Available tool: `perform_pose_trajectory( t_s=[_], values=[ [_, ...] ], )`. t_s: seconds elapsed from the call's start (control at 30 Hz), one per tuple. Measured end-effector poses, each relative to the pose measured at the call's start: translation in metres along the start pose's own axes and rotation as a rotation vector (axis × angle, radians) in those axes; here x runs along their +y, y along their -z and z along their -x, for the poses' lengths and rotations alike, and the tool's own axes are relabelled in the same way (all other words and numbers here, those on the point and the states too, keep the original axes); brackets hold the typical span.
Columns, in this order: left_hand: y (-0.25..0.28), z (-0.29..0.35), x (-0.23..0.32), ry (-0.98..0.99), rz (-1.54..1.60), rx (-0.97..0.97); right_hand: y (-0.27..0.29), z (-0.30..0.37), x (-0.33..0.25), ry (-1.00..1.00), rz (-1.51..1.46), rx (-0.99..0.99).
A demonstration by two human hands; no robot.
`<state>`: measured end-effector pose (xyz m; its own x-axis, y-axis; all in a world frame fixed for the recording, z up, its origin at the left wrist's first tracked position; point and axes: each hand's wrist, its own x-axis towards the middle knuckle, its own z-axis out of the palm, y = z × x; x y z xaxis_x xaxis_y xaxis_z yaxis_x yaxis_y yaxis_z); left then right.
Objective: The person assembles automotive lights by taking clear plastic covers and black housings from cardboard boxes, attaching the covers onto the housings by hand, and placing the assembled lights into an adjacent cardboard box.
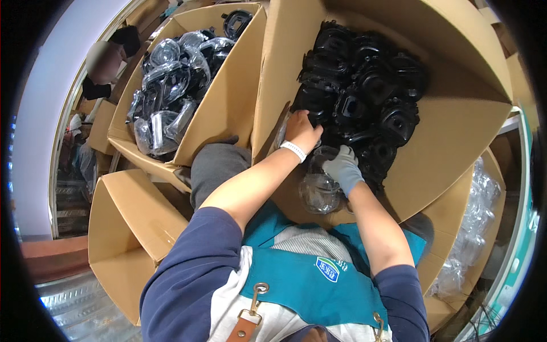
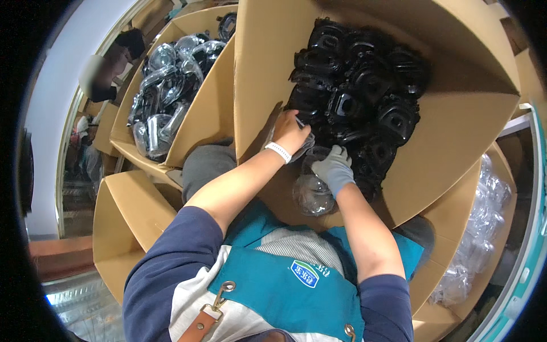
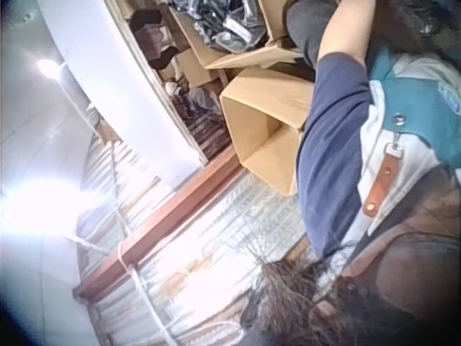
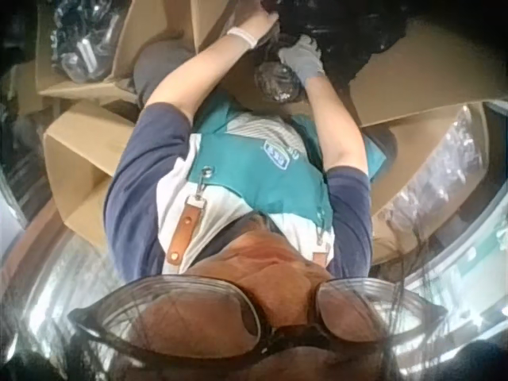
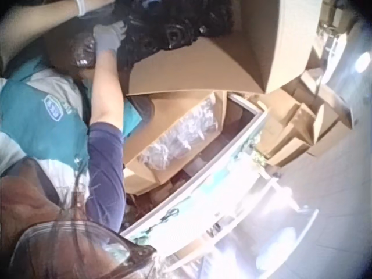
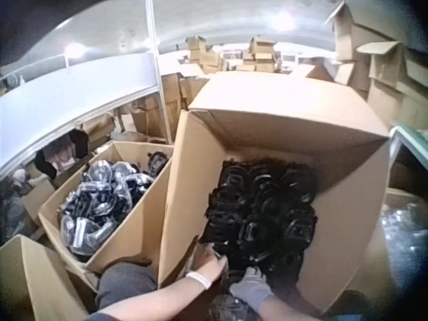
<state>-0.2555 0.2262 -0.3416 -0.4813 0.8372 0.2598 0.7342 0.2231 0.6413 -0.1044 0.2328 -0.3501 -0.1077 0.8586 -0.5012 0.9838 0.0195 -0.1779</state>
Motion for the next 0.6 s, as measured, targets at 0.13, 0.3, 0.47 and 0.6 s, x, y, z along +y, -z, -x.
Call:
perform_pose_trajectory(
  t_s=[0.13, 0.3, 0.47, 0.6],
  values=[
    [-0.019, -0.033, 0.010, 0.150, 0.112, -0.207, 0.066, 0.068, 0.048, 0.352, -0.928, -0.017],
    [-0.063, -0.027, 0.062, 0.270, 0.137, -0.348, 0.110, 0.142, 0.115, 0.464, -2.006, -0.076],
    [-0.077, -0.046, 0.082, 0.420, 0.227, -0.385, 0.111, 0.163, 0.145, 0.504, -1.132, 0.433],
    [-0.088, -0.062, 0.059, 0.364, 0.154, -0.669, 0.120, 0.166, 0.119, 0.700, -2.319, -0.111]
  ],
)
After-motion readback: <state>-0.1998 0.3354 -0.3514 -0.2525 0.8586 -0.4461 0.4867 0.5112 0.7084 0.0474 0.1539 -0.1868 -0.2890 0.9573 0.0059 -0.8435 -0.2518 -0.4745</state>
